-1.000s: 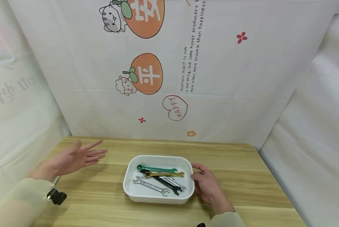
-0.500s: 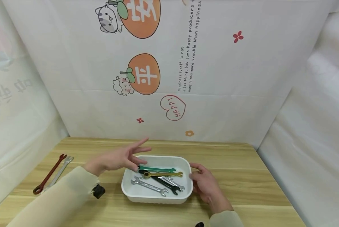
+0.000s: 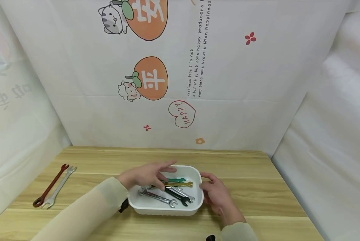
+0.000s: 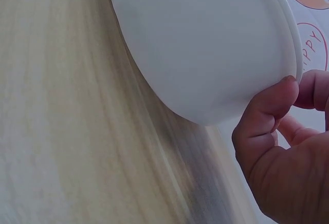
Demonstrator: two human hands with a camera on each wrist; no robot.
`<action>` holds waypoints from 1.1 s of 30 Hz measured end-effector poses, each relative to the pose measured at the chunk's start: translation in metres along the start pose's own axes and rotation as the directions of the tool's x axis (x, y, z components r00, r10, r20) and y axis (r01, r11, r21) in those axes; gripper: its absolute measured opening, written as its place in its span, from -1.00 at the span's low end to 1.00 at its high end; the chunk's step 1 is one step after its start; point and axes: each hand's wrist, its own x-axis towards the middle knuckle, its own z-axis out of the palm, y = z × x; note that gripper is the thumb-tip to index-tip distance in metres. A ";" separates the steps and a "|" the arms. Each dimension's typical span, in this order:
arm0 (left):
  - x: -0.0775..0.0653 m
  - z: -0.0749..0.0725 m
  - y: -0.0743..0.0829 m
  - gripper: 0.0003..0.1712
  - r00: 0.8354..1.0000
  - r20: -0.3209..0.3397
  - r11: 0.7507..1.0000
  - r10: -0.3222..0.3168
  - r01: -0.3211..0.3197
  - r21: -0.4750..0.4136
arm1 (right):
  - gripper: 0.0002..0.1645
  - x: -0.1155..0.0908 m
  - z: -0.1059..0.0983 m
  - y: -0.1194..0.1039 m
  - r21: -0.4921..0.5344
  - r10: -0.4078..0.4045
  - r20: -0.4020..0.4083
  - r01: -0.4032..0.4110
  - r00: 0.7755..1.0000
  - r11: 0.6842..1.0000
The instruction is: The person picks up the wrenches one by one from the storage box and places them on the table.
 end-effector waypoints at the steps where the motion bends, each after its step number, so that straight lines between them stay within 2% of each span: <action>1: 0.002 0.002 -0.001 0.23 1.000 -0.002 1.000 -0.005 0.005 0.018 | -0.42 0.000 0.000 0.000 -0.001 0.000 0.000 0.000 1.000 1.000; 6: 0.007 0.007 -0.013 0.23 0.999 -0.031 0.987 -0.019 0.024 0.161 | -0.41 0.001 0.000 0.001 -0.004 -0.004 0.009 0.004 1.000 1.000; 10: 0.009 0.010 -0.021 0.21 0.998 -0.057 0.974 -0.001 0.014 0.227 | -0.40 0.001 -0.001 0.001 -0.001 -0.008 0.011 0.008 1.000 1.000; 14: 0.008 0.012 -0.022 0.16 0.997 -0.066 0.971 0.032 -0.015 0.237 | -0.40 0.001 -0.001 0.000 -0.003 -0.006 0.003 0.006 1.000 1.000; 19: 0.005 0.015 -0.017 0.06 0.994 -0.080 0.943 0.080 -0.050 0.328 | -0.41 0.002 -0.001 0.001 -0.009 0.001 -0.005 -0.001 1.000 1.000; 24: 0.005 0.017 -0.017 0.04 0.992 -0.102 0.935 0.076 -0.035 0.352 | -0.41 0.002 -0.001 0.001 -0.011 0.001 -0.006 -0.001 1.000 1.000; 33: 0.007 0.016 -0.019 0.02 0.990 -0.131 0.944 0.050 -0.004 0.330 | -0.40 0.001 -0.001 0.000 -0.018 -0.014 -0.002 0.014 1.000 1.000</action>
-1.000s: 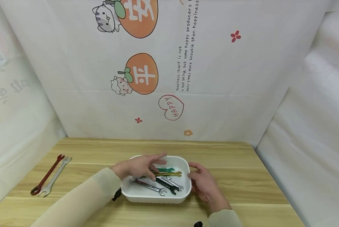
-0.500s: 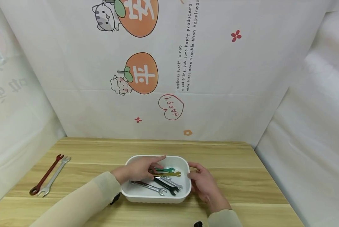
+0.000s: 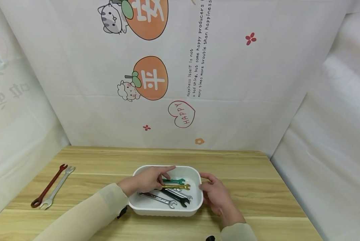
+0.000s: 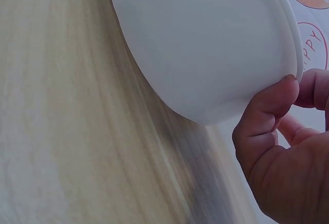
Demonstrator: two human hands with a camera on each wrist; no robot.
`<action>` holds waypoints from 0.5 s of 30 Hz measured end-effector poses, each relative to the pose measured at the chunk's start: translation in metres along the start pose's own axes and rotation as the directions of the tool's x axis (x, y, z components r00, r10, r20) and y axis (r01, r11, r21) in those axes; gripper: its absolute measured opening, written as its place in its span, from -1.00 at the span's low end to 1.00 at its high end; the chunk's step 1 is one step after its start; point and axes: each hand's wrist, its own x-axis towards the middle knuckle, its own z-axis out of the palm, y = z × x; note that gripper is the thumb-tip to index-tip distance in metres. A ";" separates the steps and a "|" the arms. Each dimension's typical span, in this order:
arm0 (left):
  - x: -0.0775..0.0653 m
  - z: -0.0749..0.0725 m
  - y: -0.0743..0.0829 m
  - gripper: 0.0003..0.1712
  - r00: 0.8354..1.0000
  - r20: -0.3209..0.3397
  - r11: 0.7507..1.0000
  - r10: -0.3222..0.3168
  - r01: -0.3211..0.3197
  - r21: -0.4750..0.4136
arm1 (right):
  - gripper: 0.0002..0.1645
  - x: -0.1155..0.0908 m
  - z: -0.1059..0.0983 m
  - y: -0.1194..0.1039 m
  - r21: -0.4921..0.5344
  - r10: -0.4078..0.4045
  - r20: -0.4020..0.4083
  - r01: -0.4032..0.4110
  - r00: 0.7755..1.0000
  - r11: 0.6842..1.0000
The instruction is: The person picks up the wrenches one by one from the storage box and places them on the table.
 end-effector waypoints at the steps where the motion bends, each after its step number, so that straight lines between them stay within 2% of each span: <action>1: 0.000 0.000 0.000 0.02 1.000 -0.002 1.000 0.000 0.000 -0.008 | -0.39 0.000 0.000 0.000 0.000 -0.002 0.003 0.002 1.000 1.000; 5: -0.002 -0.003 0.002 0.02 1.000 0.002 0.999 0.003 -0.003 -0.045 | -0.39 0.001 0.000 0.001 0.003 0.004 -0.001 -0.004 1.000 1.000; 15: -0.004 -0.006 0.004 -0.01 1.000 0.020 0.999 0.019 -0.018 -0.035 | -0.38 0.001 -0.001 0.002 0.009 -0.002 0.005 0.002 1.000 1.000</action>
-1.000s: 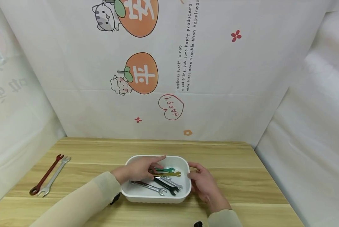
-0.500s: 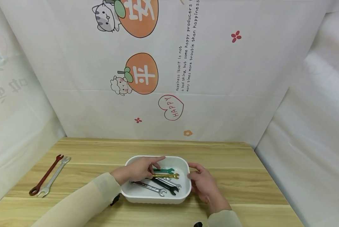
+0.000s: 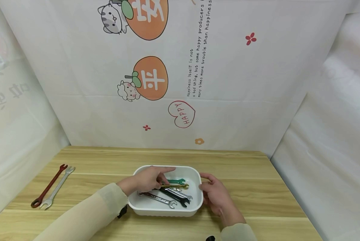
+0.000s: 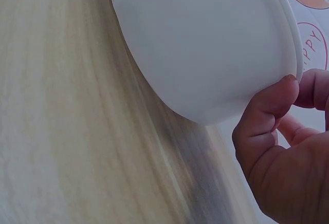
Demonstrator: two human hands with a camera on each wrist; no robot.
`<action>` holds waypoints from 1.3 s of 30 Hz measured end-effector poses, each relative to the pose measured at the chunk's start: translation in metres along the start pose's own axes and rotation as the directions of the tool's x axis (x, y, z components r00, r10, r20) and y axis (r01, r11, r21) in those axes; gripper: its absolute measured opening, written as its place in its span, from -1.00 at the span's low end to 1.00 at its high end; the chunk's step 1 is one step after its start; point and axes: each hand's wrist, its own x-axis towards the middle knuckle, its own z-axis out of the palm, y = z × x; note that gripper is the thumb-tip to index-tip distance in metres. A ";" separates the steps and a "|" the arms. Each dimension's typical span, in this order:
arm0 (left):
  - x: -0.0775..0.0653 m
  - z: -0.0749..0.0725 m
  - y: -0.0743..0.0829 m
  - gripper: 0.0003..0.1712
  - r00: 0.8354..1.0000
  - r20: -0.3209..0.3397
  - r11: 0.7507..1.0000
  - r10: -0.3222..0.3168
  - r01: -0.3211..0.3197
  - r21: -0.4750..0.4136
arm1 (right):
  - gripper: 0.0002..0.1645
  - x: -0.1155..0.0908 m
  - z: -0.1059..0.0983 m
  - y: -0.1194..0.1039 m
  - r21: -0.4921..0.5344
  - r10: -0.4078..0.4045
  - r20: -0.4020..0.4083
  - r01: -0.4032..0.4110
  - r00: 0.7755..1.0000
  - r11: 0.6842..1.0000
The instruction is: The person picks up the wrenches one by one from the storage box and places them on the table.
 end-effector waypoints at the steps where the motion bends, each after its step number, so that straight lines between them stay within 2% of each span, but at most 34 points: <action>1: 0.000 -0.001 0.000 -0.02 1.000 0.001 1.000 -0.001 0.001 0.004 | -0.38 0.000 0.000 0.000 0.001 0.000 0.001 0.000 1.000 1.000; 6: 0.000 -0.006 0.000 -0.05 1.000 -0.003 1.000 -0.008 0.008 0.030 | -0.38 0.000 0.001 0.000 0.012 0.001 0.008 -0.001 1.000 1.000; 9: -0.001 -0.009 -0.001 -0.12 1.000 -0.020 1.000 -0.016 0.016 -0.003 | -0.37 0.000 0.001 0.000 0.013 -0.002 0.010 0.001 1.000 1.000; 13: -0.003 -0.011 -0.001 -0.19 0.997 -0.049 0.993 -0.052 0.047 -0.104 | -0.39 0.000 0.001 -0.001 0.004 -0.004 0.009 0.003 1.000 1.000; 16: -0.005 -0.015 0.000 -0.17 0.994 -0.067 0.973 -0.089 0.072 -0.221 | -0.40 0.000 0.001 -0.002 0.002 0.001 0.002 -0.001 1.000 1.000; 19: -0.006 -0.018 0.002 -0.10 0.990 -0.083 0.929 -0.117 0.079 -0.362 | -0.41 0.000 0.001 -0.002 0.003 0.008 -0.004 -0.008 1.000 1.000; 21: -0.006 -0.021 0.002 -0.05 0.987 -0.091 0.888 -0.135 0.080 -0.454 | -0.41 0.001 0.001 -0.002 0.001 0.008 -0.008 -0.008 1.000 1.000; 24: -0.006 -0.024 0.001 0.02 0.982 -0.083 0.811 -0.170 0.091 -0.578 | -0.40 0.001 0.001 -0.001 -0.004 0.011 -0.013 -0.011 1.000 1.000; 26: -0.007 -0.025 0.000 0.05 0.979 -0.077 0.765 -0.189 0.097 -0.637 | -0.41 0.001 0.001 -0.001 -0.007 0.013 -0.017 -0.013 1.000 1.000; 28: -0.008 -0.026 0.000 0.05 0.976 -0.075 0.730 -0.205 0.101 -0.676 | -0.41 0.000 0.002 -0.002 -0.011 0.015 -0.018 -0.015 1.000 1.000; 34: -0.015 -0.029 0.000 0.05 0.967 -0.098 0.658 -0.236 0.084 -0.748 | -0.41 -0.001 0.001 -0.003 -0.012 0.017 -0.020 -0.018 1.000 1.000; 37: -0.020 -0.032 0.002 0.05 0.958 -0.126 0.632 -0.257 0.068 -0.772 | -0.41 -0.002 0.002 -0.003 -0.013 0.017 -0.019 -0.018 1.000 1.000; 39: -0.024 -0.034 0.003 0.05 0.952 -0.149 0.625 -0.267 0.054 -0.779 | -0.42 -0.002 0.002 -0.002 -0.012 0.019 -0.021 -0.019 1.000 1.000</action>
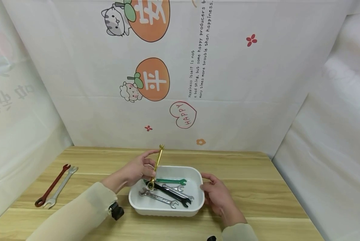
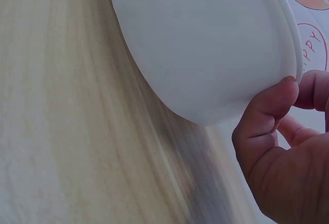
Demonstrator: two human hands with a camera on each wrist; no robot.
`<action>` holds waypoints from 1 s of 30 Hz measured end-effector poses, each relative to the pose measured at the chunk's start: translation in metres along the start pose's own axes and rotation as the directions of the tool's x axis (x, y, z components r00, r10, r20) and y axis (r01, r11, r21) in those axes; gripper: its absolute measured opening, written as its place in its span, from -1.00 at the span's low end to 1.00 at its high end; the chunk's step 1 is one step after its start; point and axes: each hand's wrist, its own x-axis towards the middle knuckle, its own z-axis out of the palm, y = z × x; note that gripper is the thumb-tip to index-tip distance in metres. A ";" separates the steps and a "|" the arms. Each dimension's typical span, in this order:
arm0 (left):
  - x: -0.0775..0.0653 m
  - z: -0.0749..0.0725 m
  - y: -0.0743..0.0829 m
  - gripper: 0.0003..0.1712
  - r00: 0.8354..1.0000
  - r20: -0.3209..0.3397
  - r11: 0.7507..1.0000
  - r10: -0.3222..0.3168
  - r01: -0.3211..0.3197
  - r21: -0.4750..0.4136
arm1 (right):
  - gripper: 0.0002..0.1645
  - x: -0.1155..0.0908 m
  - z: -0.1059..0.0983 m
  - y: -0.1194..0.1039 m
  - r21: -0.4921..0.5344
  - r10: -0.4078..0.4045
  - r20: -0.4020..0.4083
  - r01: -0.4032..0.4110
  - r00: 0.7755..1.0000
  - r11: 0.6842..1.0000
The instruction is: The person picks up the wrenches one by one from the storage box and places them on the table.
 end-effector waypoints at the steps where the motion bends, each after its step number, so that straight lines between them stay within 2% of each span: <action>1: -0.001 -0.001 0.001 0.05 1.000 -0.011 1.000 0.004 -0.005 -0.011 | -0.41 0.000 0.000 0.000 0.000 0.000 0.001 0.000 1.000 1.000; 8: -0.012 -0.018 0.004 0.05 0.998 -0.063 0.996 0.018 -0.023 -0.085 | -0.41 0.000 -0.001 0.001 0.001 -0.003 -0.002 0.003 1.000 1.000; 18: -0.032 -0.051 -0.002 0.03 0.995 -0.099 0.995 0.003 -0.013 -0.103 | -0.42 0.001 0.000 0.001 0.012 -0.001 0.004 0.001 1.000 1.000; 24: -0.051 -0.083 -0.010 0.02 0.992 -0.121 0.998 0.017 -0.024 -0.057 | -0.42 0.001 -0.002 0.001 -0.004 -0.007 0.001 0.007 1.000 1.000; 30: -0.081 -0.119 -0.020 0.00 0.987 -0.163 0.999 -0.004 0.013 0.053 | -0.41 0.003 -0.001 0.002 0.002 0.001 0.001 -0.001 1.000 1.000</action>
